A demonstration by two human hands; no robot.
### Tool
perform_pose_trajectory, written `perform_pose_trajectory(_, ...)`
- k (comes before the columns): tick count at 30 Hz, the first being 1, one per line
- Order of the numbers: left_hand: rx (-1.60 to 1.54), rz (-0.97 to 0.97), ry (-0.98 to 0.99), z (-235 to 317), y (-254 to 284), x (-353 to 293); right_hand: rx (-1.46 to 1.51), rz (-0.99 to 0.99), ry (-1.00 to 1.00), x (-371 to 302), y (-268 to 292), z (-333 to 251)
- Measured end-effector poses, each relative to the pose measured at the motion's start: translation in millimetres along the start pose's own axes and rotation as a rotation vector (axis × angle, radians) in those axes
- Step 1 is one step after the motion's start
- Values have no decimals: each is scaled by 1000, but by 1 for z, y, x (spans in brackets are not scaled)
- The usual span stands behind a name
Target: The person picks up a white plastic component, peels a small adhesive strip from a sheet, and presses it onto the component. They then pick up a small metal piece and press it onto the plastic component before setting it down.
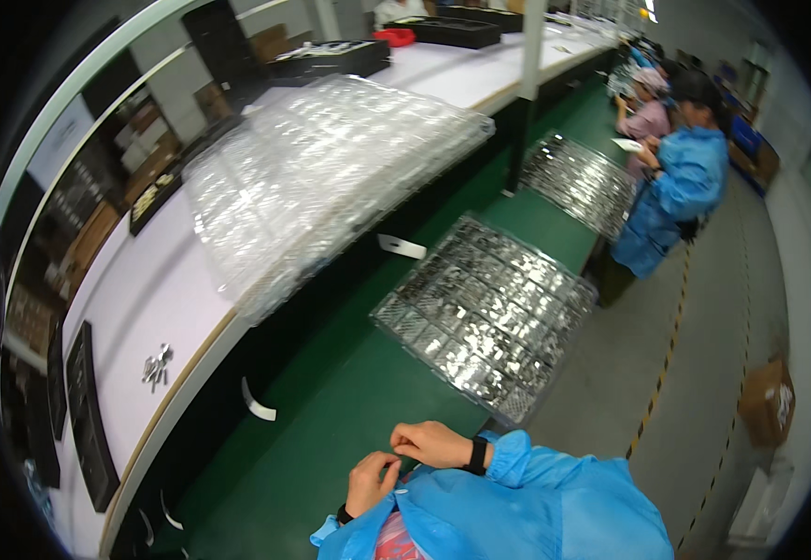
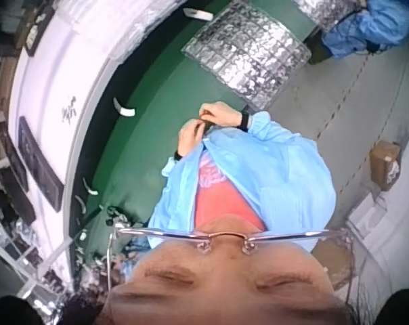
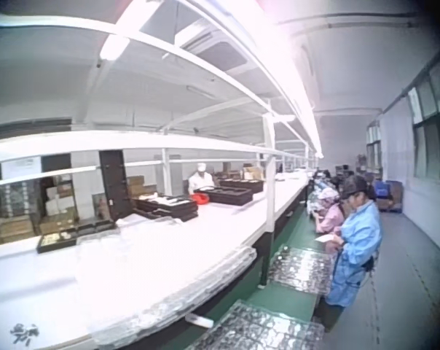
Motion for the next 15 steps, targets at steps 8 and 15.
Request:
perform_pose_trajectory(8,4,23,8,-4,4,-7,8,-48,26,3,-10,0)
perform_pose_trajectory(15,-273,209,264,-106,30,8,-19,-94,21,3,-12,0)
Point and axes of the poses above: each hand's wrist, its own x-axis towards the middle knuckle, its own y-axis out of the back of the hand, z = x × y, the point moved 6 cm from there along x, towards the middle knuckle, and after that the axes turned 11 degrees about y, right-handed, at the moved point
